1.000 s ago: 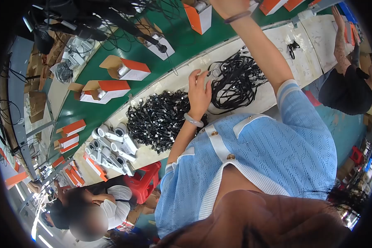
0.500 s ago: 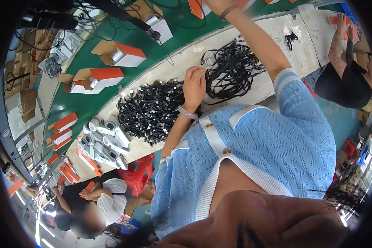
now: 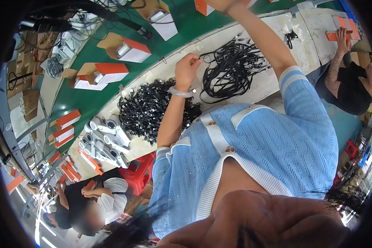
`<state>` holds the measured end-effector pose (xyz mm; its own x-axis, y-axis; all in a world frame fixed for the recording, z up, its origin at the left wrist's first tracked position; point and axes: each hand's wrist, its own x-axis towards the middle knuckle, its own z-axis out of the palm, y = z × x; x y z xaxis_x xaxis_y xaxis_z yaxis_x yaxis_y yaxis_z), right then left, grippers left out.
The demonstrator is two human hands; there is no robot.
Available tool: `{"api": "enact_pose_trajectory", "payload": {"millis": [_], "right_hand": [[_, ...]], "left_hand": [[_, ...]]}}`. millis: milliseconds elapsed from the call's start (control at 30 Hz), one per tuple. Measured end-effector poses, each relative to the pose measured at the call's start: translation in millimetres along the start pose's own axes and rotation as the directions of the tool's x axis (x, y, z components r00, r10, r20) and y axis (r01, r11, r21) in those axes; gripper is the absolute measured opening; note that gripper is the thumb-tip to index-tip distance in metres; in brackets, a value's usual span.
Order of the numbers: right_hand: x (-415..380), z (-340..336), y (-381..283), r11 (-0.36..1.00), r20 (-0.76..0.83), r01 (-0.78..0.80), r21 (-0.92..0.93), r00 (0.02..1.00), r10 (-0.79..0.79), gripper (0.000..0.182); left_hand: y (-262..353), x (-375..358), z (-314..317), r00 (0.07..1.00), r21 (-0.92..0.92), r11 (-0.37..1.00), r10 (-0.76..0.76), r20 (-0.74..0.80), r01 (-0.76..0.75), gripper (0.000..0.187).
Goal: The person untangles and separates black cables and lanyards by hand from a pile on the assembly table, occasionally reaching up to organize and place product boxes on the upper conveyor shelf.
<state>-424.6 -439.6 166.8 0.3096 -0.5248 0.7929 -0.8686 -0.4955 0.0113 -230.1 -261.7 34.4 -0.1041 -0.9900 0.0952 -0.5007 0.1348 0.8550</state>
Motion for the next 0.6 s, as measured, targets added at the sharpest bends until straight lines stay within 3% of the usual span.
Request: {"api": "enact_pose_trajectory", "payload": {"millis": [33,67,100,133,167,200,233,300,333,367,400,433,500,533,567,600], "right_hand": [[-5,-6,-3,0.993,0.231,-0.106,0.045,0.969,0.092,0.037],[-14,-17,-10,0.975,0.457,-0.214,0.064,0.875,0.162,0.037],[-26,-25,-20,0.945,0.661,-0.322,0.055,0.721,0.207,0.038],[-49,-19,-34,0.864,0.515,-0.283,0.417,0.856,0.031,0.041],[-78,-11,-50,0.678,0.293,-0.163,0.716,0.953,-0.08,0.044],[-107,-13,-69,0.417,0.5,-0.404,0.814,0.853,-0.149,0.04],[-127,-24,-85,0.137,0.643,-0.633,0.762,0.711,-0.284,0.037],[-127,-70,-100,0.172,0.75,-0.797,0.579,0.438,-0.496,0.035],[-127,-84,-100,0.18,0.75,-0.777,0.603,0.477,-0.458,0.035],[-127,-94,-97,0.185,0.748,-0.757,0.626,0.517,-0.416,0.034],[-122,-107,-96,0.194,0.741,-0.733,0.652,0.56,-0.371,0.034],[-110,-126,-98,0.251,0.739,-0.697,0.672,0.605,-0.298,0.033],[-87,-155,-102,0.368,0.72,-0.62,0.693,0.622,-0.307,0.035],[-73,-169,-106,0.402,0.688,-0.56,0.724,0.629,-0.362,0.035],[-58,-180,-115,0.431,0.656,-0.499,0.752,0.627,-0.42,0.035],[-47,-184,-124,0.453,0.622,-0.433,0.78,0.619,-0.479,0.035]], "left_hand": [[10,-3,-14,1.0,-0.111,0.994,-0.002,-0.008,0.001,0.016],[25,-9,-28,0.999,-0.162,0.986,-0.044,0.0,0.044,0.012],[35,-15,-40,0.999,-0.174,0.984,-0.043,-0.006,0.041,0.011],[44,-20,-52,0.999,-0.185,0.982,-0.038,-0.009,0.036,0.011],[54,-23,-64,1.0,-0.194,0.981,-0.029,-0.012,0.026,0.011],[64,-28,-77,0.997,-0.158,0.986,0.045,-0.068,-0.055,0.01],[70,-32,-93,0.991,-0.111,0.992,0.042,-0.128,-0.057,0.007],[55,-38,-132,0.913,-0.078,0.988,0.09,-0.399,-0.131,0.006],[57,-45,-155,0.859,-0.189,0.979,-0.03,-0.511,-0.079,0.005],[42,-52,-178,0.777,-0.215,0.971,-0.055,-0.627,-0.105,0.005],[23,-62,-197,0.669,-0.124,0.991,-0.063,-0.741,-0.043,0.008],[2,-76,-220,0.644,0.342,0.928,0.171,-0.745,0.149,0.014],[-31,-100,-238,0.809,0.738,0.646,0.32,-0.494,0.195,0.025],[-4,-102,-223,0.852,0.438,0.879,0.077,-0.518,0.187,0.03],[39,-101,-200,0.883,0.071,0.975,-0.158,-0.441,0.21,0.035],[76,-101,-185,0.939,-0.173,0.967,-0.229,-0.255,0.189,0.039]]}}
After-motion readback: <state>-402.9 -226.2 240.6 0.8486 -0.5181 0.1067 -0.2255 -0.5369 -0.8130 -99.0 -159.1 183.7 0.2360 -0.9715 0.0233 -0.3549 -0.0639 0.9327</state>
